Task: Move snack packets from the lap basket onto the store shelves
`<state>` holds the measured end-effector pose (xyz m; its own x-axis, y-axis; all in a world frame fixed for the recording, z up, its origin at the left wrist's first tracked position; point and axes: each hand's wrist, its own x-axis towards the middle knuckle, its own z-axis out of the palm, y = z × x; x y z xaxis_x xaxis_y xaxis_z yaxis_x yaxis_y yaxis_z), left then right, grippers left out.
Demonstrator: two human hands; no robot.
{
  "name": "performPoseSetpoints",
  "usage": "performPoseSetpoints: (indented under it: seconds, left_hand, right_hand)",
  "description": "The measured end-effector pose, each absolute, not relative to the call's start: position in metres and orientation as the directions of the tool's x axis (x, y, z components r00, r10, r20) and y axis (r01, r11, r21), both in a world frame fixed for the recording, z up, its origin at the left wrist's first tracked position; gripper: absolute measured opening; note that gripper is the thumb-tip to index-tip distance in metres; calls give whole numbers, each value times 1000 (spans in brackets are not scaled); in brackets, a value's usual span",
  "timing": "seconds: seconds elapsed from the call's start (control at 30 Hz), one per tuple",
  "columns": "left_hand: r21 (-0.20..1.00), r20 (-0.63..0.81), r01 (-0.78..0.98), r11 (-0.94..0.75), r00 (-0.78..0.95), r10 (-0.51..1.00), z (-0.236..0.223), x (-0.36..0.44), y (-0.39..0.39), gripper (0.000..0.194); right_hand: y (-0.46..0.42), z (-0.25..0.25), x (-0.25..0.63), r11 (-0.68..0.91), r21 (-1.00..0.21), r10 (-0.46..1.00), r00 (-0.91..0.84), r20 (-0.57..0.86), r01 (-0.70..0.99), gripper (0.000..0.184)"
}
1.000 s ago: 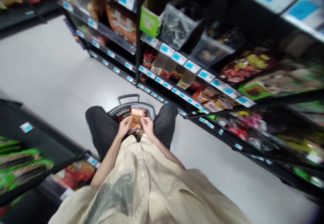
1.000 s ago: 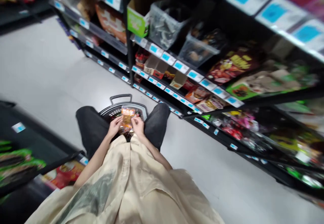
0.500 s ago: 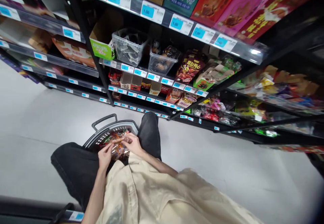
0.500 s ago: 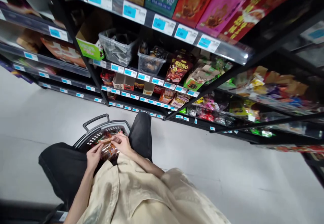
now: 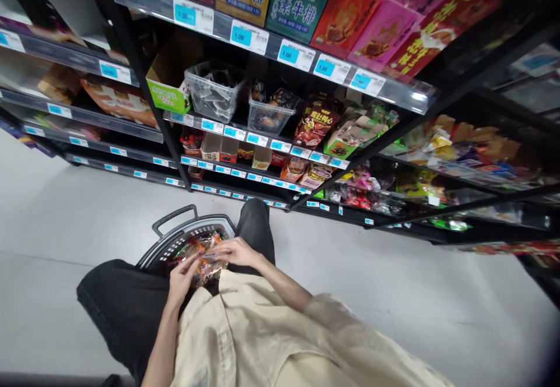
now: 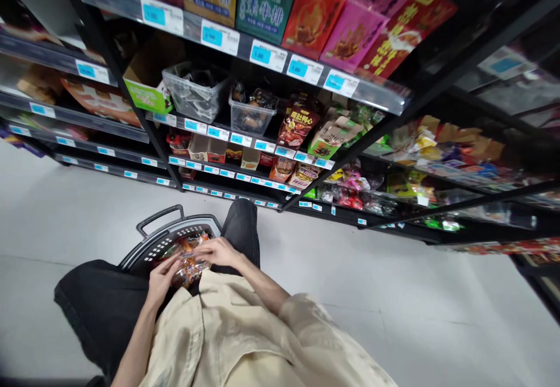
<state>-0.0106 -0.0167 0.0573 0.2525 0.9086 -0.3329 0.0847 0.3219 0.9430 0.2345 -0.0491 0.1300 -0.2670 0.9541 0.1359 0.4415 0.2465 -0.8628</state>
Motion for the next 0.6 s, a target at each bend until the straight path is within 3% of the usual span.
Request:
performPoseSetpoints:
  seconds: [0.13,0.33,0.5,0.6]
  left_hand:
    - [912,-375,-77,402,238,896,59,-10,-17,66]
    - [896,-407,-59,441,290,866,55,-9,-14,71]
    - [883,-430,-64,466,293,854,56,-11,-14,73]
    - [877,-436,-69,475,298,849,56,-11,-13,72]
  right_hand:
    - [-34,150,294,243,-872,965,-17,261,426,22]
    - [-16,170,419,134,-789,824,374,425,599,25]
    - [-3,171,513,-52,-819,617,663,424,572,30]
    - [1,165,554,-107,-850,563,736,375,515,31]
